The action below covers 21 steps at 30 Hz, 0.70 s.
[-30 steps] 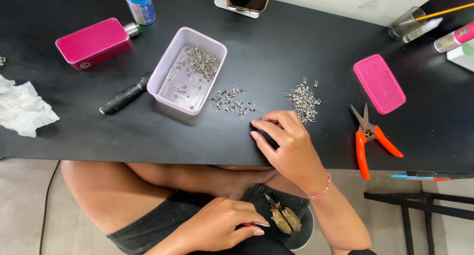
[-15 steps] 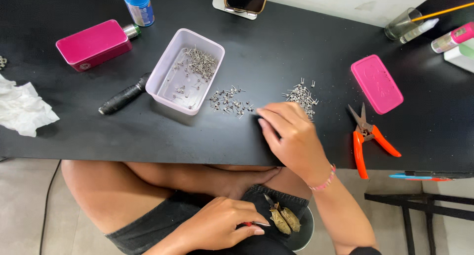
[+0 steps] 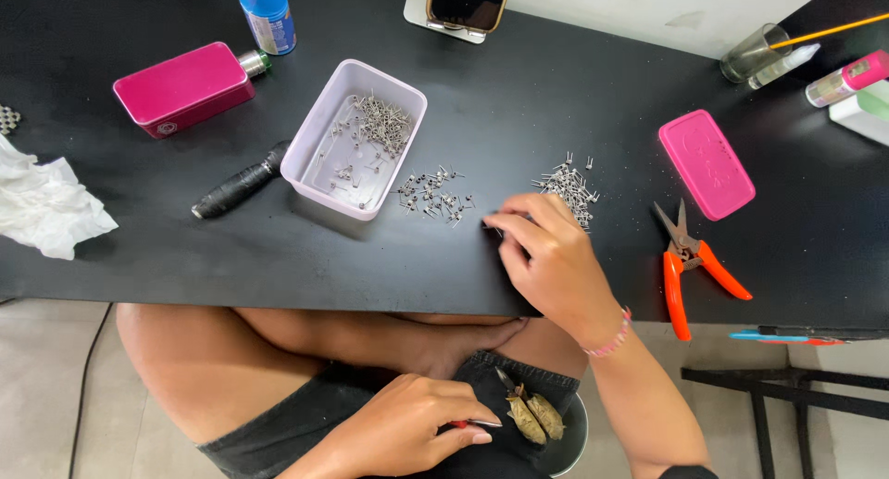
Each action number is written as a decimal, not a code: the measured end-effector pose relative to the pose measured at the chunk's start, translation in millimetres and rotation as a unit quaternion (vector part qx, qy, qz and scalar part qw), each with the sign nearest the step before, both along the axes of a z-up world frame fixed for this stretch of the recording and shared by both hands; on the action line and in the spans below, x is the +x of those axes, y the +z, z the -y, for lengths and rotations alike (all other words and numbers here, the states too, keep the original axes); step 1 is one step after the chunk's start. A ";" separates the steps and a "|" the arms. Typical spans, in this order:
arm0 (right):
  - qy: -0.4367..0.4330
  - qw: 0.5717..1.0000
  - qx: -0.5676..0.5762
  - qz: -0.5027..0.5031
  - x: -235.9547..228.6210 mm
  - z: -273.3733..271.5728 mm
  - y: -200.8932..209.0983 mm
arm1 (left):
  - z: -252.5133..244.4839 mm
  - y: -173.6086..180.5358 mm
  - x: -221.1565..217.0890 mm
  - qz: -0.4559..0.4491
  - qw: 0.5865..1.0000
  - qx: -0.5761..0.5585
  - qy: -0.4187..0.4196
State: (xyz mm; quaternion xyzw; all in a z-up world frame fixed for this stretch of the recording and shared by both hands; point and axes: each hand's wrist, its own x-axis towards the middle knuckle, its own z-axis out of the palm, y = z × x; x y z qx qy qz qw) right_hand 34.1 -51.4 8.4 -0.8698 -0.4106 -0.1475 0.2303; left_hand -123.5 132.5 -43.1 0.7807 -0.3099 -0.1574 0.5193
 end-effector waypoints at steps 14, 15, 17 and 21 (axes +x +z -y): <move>-0.012 1.000 0.017 -0.020 -16.7 13.3 2.3 | 7.7 -1.0 2.2 0.005 1.000 0.012 -0.015; -0.004 1.000 0.022 -0.020 -19.2 13.3 3.1 | 6.9 -1.0 1.7 0.013 1.000 0.004 -0.013; -0.012 0.999 0.030 -0.017 -29.9 14.0 2.2 | 5.0 -1.0 2.0 0.005 1.000 0.011 -0.012; -0.035 0.999 0.001 0.014 -39.2 15.1 4.7 | 6.6 4.9 3.7 -0.009 1.000 -0.026 0.015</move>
